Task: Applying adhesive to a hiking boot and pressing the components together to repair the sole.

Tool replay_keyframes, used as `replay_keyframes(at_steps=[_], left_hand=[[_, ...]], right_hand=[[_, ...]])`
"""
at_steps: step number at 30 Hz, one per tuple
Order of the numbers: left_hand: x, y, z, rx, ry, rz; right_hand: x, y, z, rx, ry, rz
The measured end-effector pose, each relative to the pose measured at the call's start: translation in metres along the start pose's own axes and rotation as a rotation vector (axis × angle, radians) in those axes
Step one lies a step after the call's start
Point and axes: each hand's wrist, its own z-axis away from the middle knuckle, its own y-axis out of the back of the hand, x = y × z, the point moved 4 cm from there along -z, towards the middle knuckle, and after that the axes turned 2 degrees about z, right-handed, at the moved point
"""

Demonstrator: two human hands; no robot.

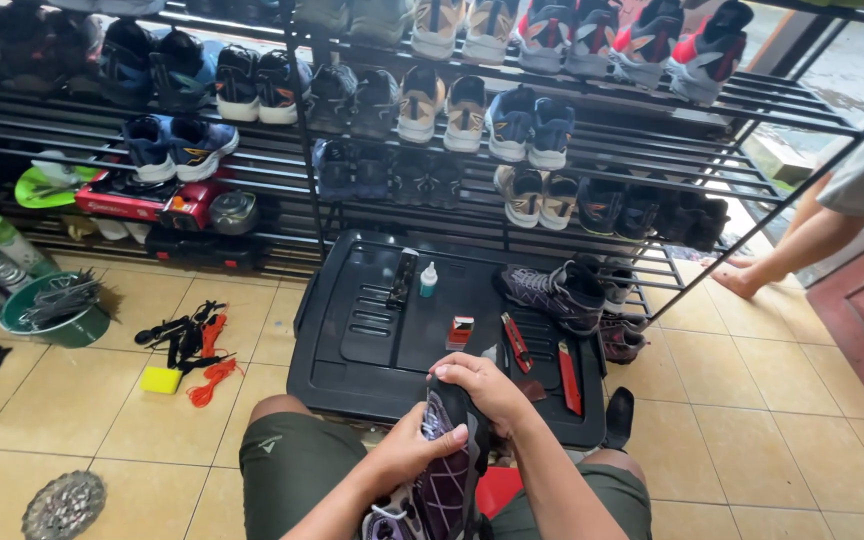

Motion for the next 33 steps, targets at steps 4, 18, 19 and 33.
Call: replay_keyframes(at_steps=[4, 18, 19, 33], left_hand=[[0.044, 0.001, 0.004, -0.077, -0.121, 0.140], [0.027, -0.011, 0.010, 0.023, -0.163, 0.304], [0.028, -0.011, 0.010, 0.026, -0.181, 0.299], [0.033, -0.013, 0.013, 0.034, -0.077, 0.125]], right_hand=[[-0.009, -0.003, 0.002, -0.009, 0.062, 0.105], [-0.019, 0.000, 0.017, -0.048, 0.126, 0.085], [-0.020, -0.001, 0.018, -0.045, 0.141, 0.093], [-0.005, 0.005, 0.007, -0.015, 0.120, 0.051]])
